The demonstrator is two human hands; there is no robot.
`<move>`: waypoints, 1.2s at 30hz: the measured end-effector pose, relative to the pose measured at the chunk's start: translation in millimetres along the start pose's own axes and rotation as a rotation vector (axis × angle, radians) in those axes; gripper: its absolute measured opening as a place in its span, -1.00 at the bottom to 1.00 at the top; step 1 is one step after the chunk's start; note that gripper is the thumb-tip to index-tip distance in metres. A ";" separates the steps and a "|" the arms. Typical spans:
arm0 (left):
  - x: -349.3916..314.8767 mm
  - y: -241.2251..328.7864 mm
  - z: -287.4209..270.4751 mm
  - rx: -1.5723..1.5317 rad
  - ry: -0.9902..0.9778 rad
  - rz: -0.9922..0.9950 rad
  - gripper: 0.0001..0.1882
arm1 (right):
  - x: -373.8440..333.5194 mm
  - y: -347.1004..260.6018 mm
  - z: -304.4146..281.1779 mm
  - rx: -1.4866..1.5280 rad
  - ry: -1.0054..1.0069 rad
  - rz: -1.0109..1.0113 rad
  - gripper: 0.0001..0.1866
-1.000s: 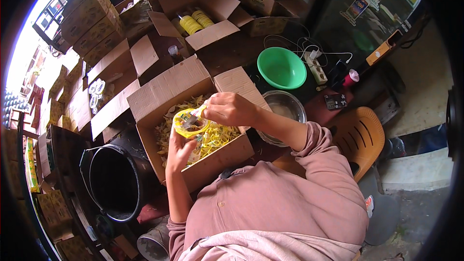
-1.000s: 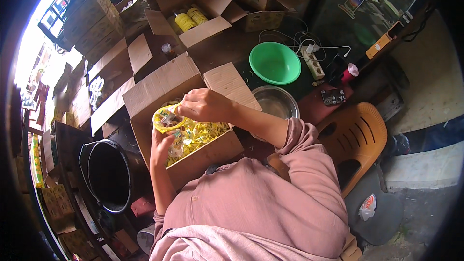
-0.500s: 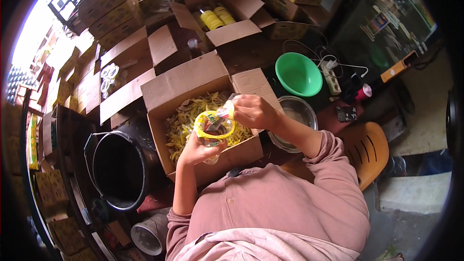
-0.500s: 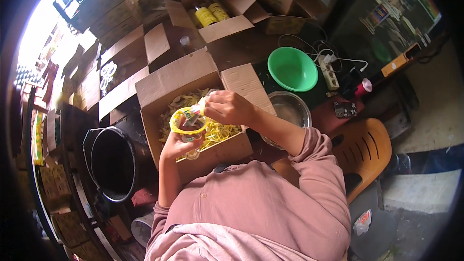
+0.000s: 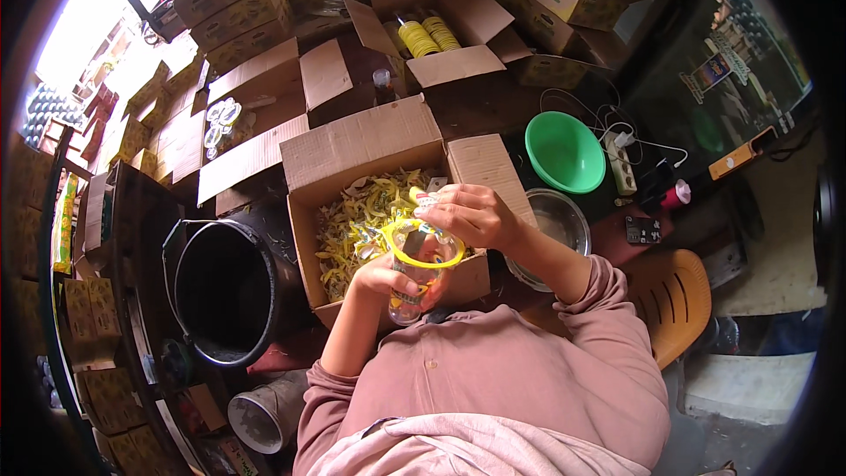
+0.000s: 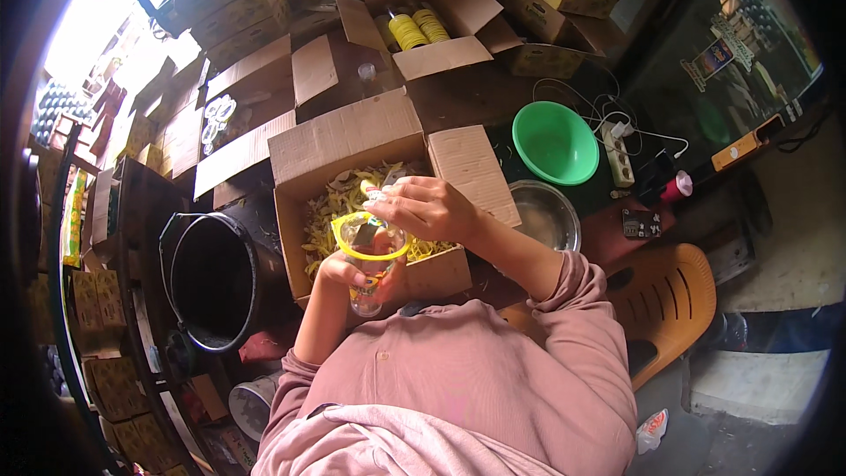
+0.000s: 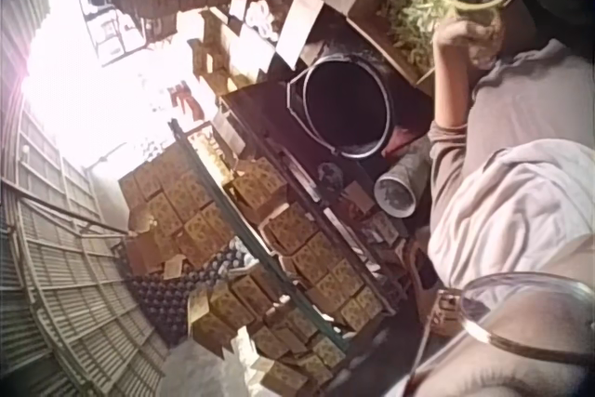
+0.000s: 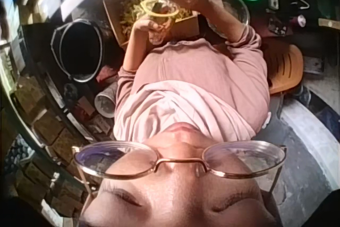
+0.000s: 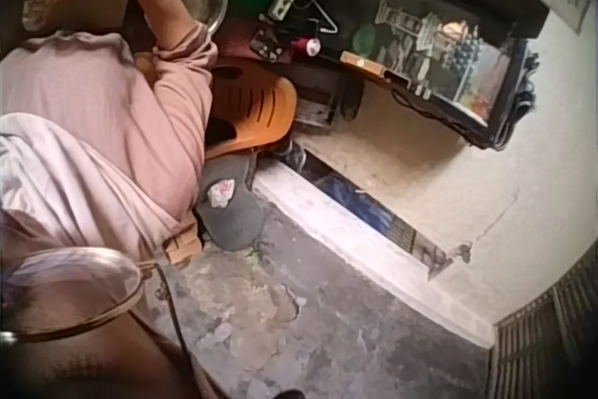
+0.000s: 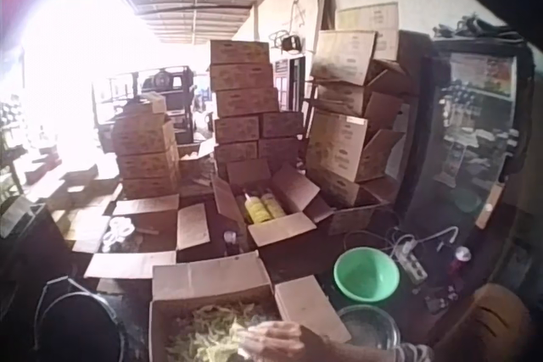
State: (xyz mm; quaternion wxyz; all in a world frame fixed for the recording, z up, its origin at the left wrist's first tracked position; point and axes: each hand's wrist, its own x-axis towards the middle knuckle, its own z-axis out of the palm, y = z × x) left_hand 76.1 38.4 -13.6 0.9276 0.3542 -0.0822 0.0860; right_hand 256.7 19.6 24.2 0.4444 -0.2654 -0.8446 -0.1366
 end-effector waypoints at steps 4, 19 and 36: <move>0.2 -7.2 -7.3 -0.176 -0.133 0.024 -0.35 | -1.5 -0.7 0.8 -0.046 -0.026 -0.012 -0.69; -28.1 3.6 -23.0 0.535 0.671 0.181 -0.37 | -15.2 16.8 3.7 -0.177 -0.093 0.024 -0.73; -14.0 -10.5 -32.9 0.638 0.743 0.096 -0.17 | -23.9 29.9 11.4 -0.138 -0.102 -0.020 -0.73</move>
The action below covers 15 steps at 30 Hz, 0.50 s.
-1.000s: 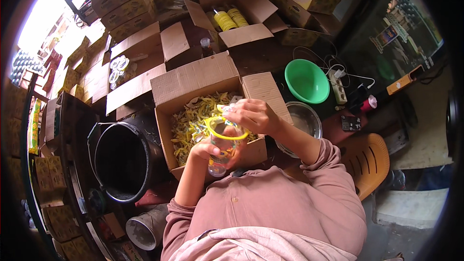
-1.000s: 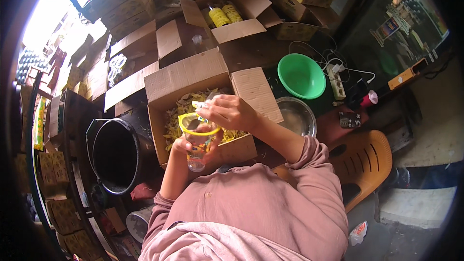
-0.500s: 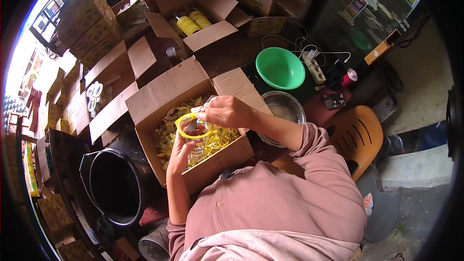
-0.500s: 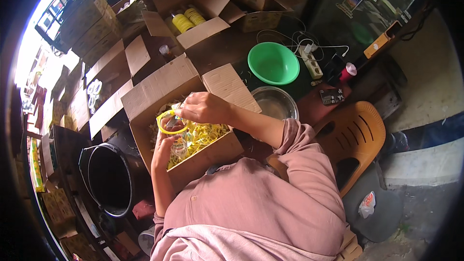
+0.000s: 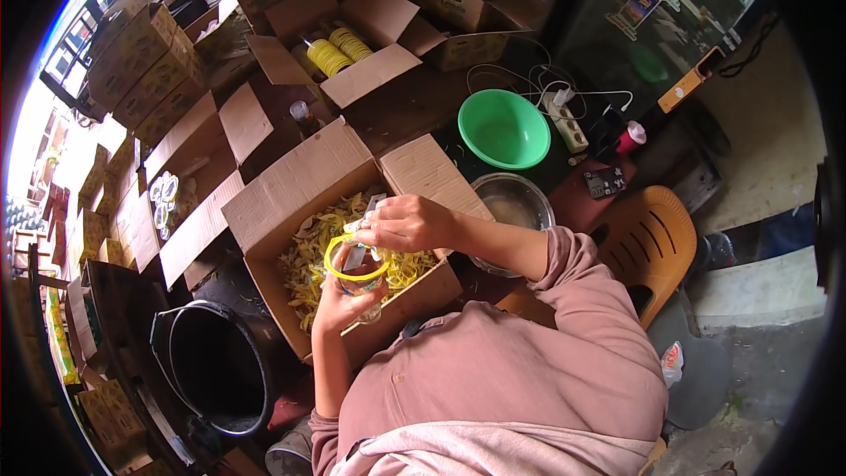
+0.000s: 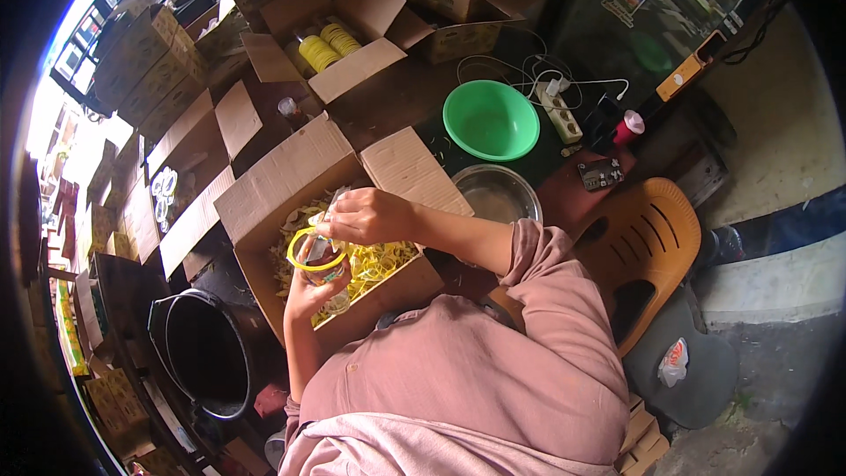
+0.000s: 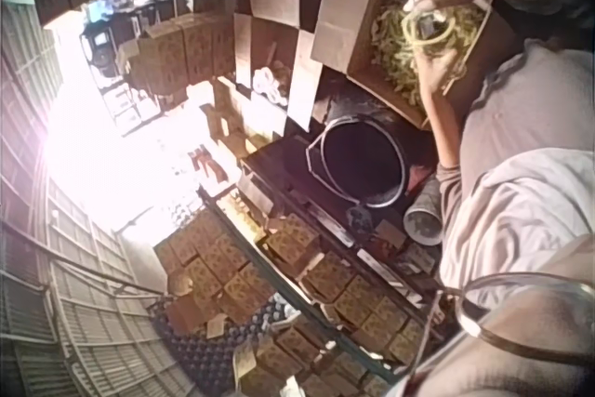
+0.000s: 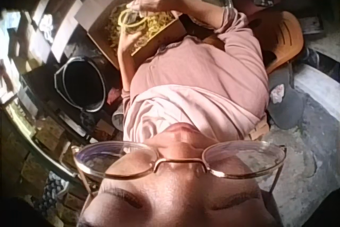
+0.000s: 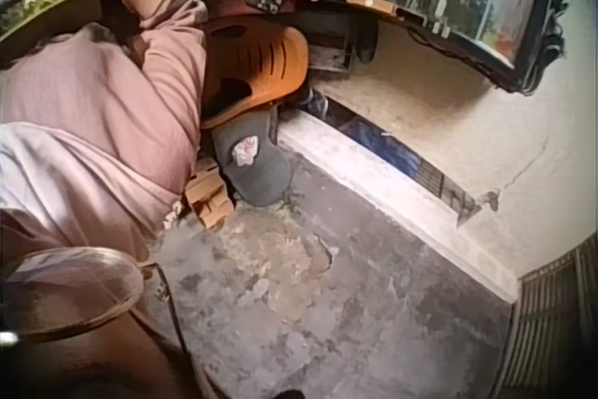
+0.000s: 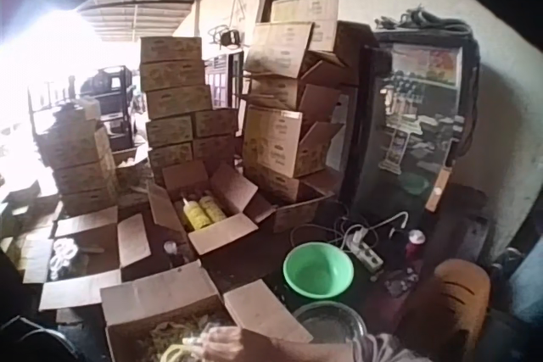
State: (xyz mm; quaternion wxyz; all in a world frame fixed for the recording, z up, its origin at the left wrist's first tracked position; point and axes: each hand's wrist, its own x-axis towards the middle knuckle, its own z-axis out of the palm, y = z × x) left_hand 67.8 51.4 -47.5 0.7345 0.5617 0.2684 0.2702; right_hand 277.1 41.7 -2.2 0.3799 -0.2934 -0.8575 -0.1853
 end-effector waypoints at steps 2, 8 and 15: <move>2.1 -0.4 -3.4 -0.055 -0.055 -0.020 -0.13 | -1.6 1.0 2.3 0.019 0.004 0.007 -0.73; 11.4 20.8 -0.3 -0.184 -0.343 -0.084 -0.50 | -0.5 1.1 -0.6 0.061 0.033 0.016 -0.77; 14.5 26.0 -2.9 -0.235 -0.516 -0.091 -0.62 | 4.5 -5.9 -4.4 0.073 0.046 0.030 -0.77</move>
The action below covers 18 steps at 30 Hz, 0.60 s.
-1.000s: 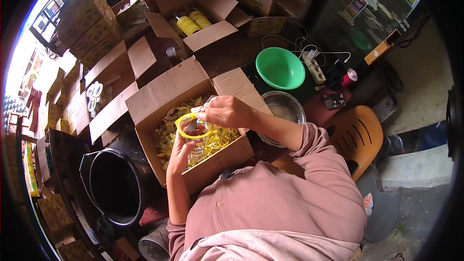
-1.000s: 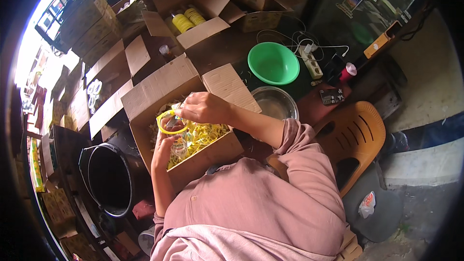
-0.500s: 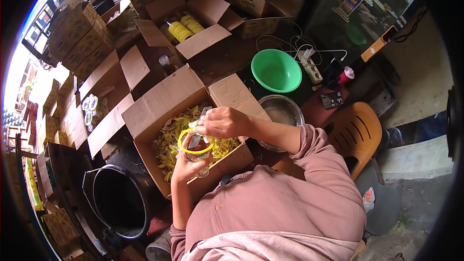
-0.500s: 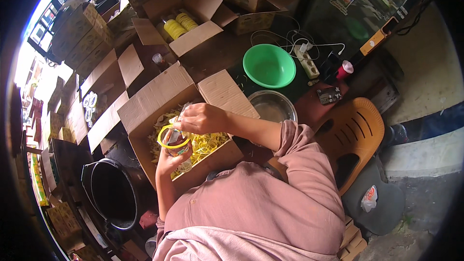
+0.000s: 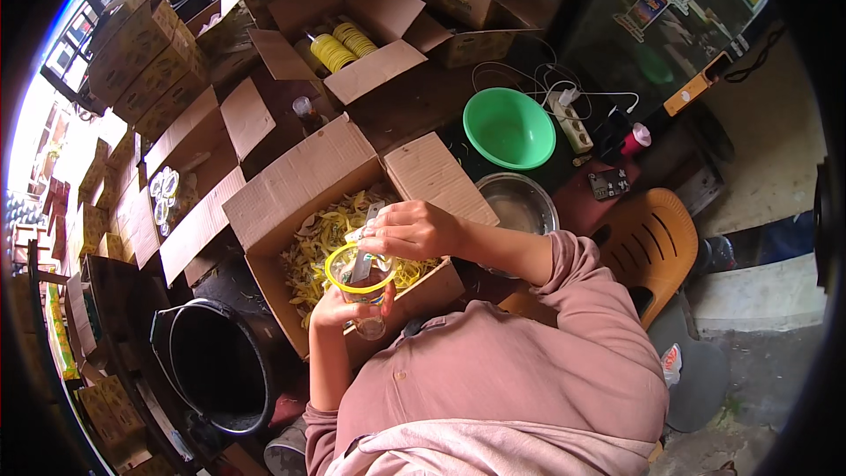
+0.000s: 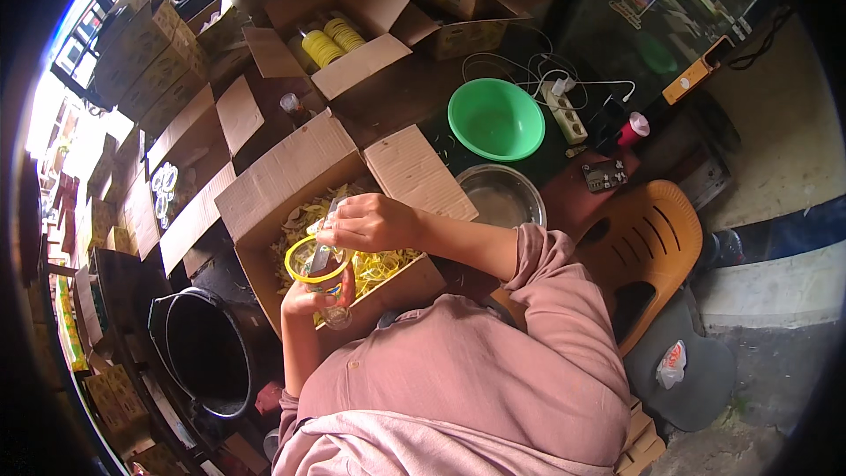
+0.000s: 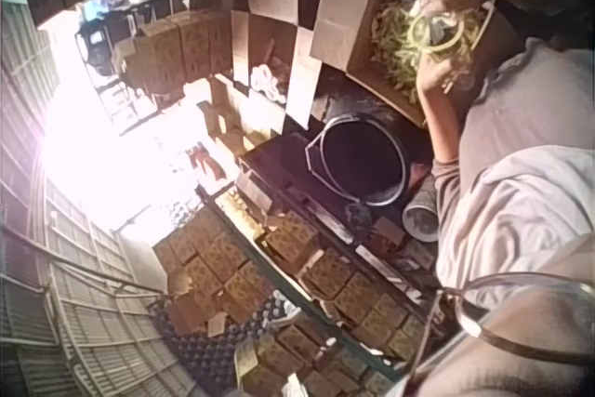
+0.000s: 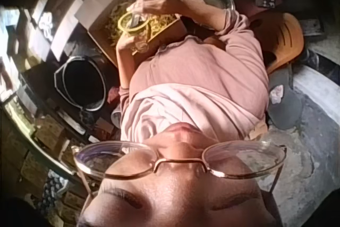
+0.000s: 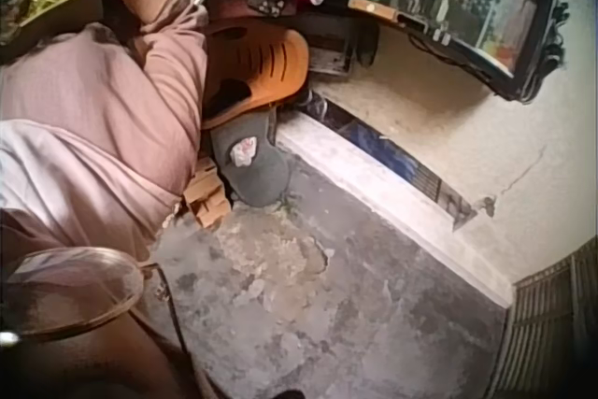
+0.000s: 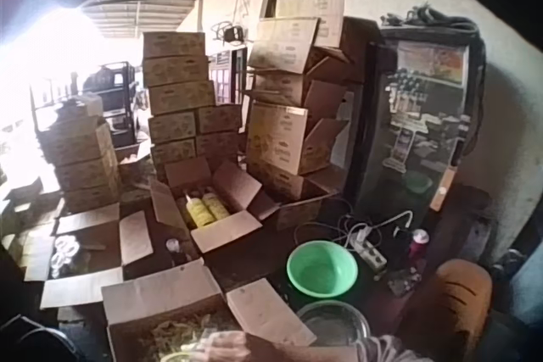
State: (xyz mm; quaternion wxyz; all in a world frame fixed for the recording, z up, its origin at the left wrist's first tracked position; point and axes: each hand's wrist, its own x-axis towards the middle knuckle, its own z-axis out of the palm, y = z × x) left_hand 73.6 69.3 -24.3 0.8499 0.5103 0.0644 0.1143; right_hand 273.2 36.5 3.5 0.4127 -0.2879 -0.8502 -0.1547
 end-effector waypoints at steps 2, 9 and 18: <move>2.0 2.3 4.2 -0.052 -0.066 -0.010 -0.65 | 3.2 -2.8 0.5 -0.016 -0.001 -0.008 -0.76; 1.5 -9.7 12.6 -0.336 -0.153 0.062 -0.36 | 12.7 -6.9 -0.9 0.105 0.067 0.027 -0.78; -3.6 11.6 15.6 -0.118 -0.121 0.096 -0.39 | 14.6 4.5 -8.1 0.116 0.119 0.384 -0.61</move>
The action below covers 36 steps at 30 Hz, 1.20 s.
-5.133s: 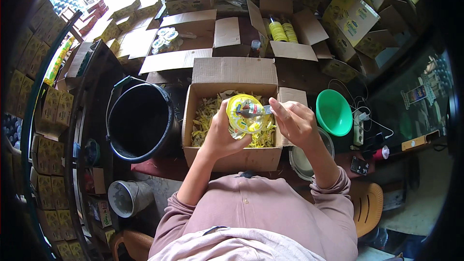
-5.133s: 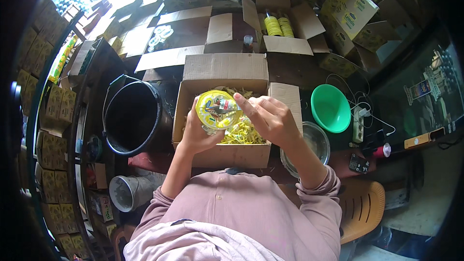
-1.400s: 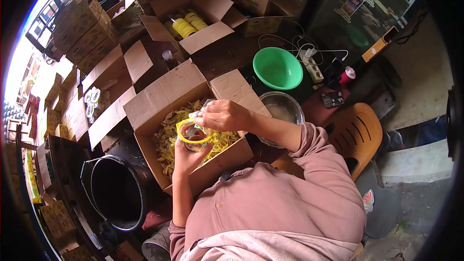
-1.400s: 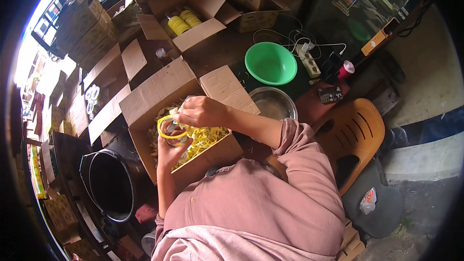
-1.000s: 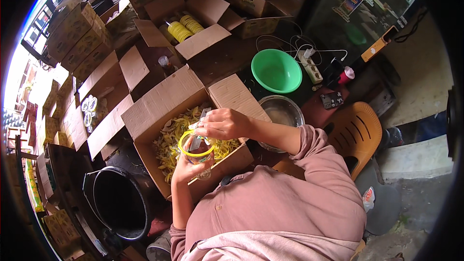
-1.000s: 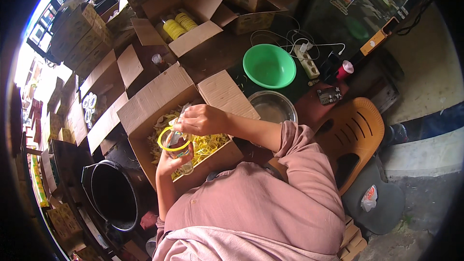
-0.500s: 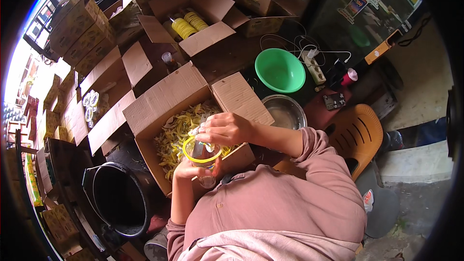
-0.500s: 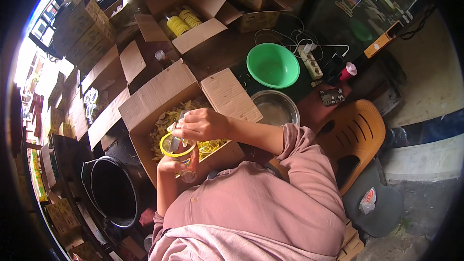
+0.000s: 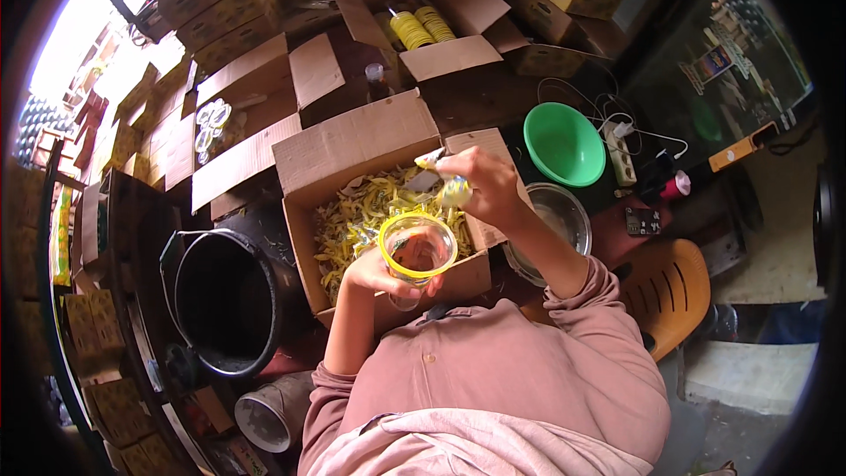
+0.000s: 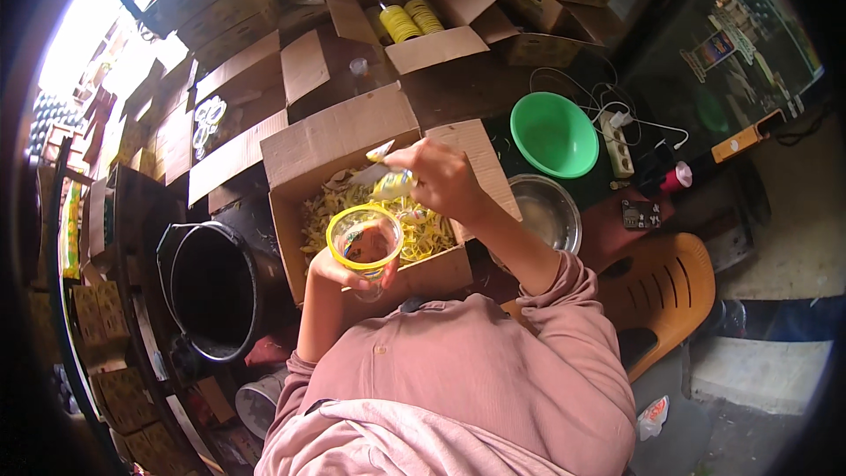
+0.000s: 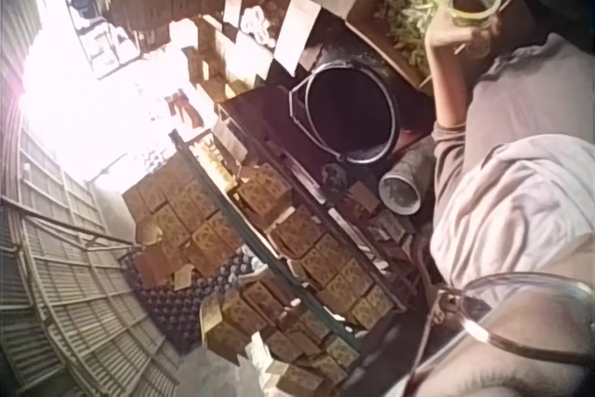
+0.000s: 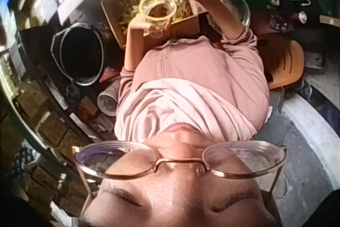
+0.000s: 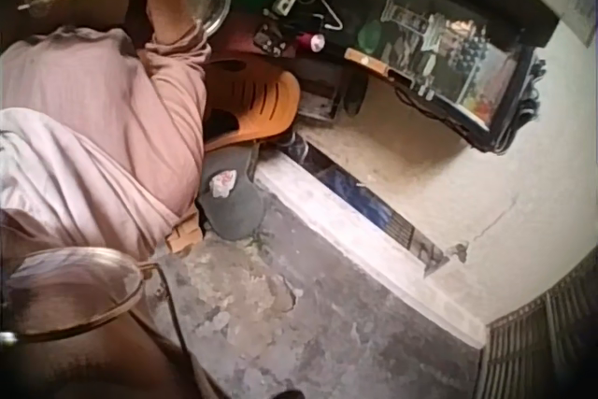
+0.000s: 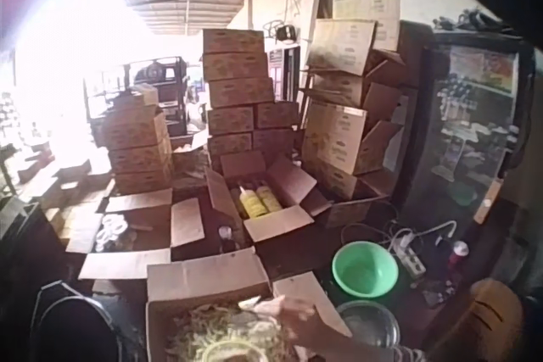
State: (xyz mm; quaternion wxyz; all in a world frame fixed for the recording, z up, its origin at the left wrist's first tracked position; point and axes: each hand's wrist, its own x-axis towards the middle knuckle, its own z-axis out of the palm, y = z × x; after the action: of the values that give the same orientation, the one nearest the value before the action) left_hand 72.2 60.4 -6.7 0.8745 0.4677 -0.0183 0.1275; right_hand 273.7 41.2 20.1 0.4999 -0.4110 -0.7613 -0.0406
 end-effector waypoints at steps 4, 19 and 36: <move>-4.7 14.6 6.0 0.071 -0.010 0.003 -0.43 | -21.1 7.6 15.8 -0.241 -0.843 0.567 -0.18; 5.0 9.9 37.2 0.696 0.772 0.476 -0.30 | -25.6 -44.8 -10.4 0.293 0.149 0.668 -0.81; 7.4 -11.3 38.8 0.965 0.929 0.593 -0.22 | -24.0 -79.6 0.9 0.582 0.383 0.684 -0.73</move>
State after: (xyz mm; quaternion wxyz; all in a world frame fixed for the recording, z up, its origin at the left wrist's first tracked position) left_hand 85.5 24.0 7.0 0.4175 0.6738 0.2868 0.5380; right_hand 223.9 -24.8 28.4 0.7100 -0.4657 -0.4566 0.2657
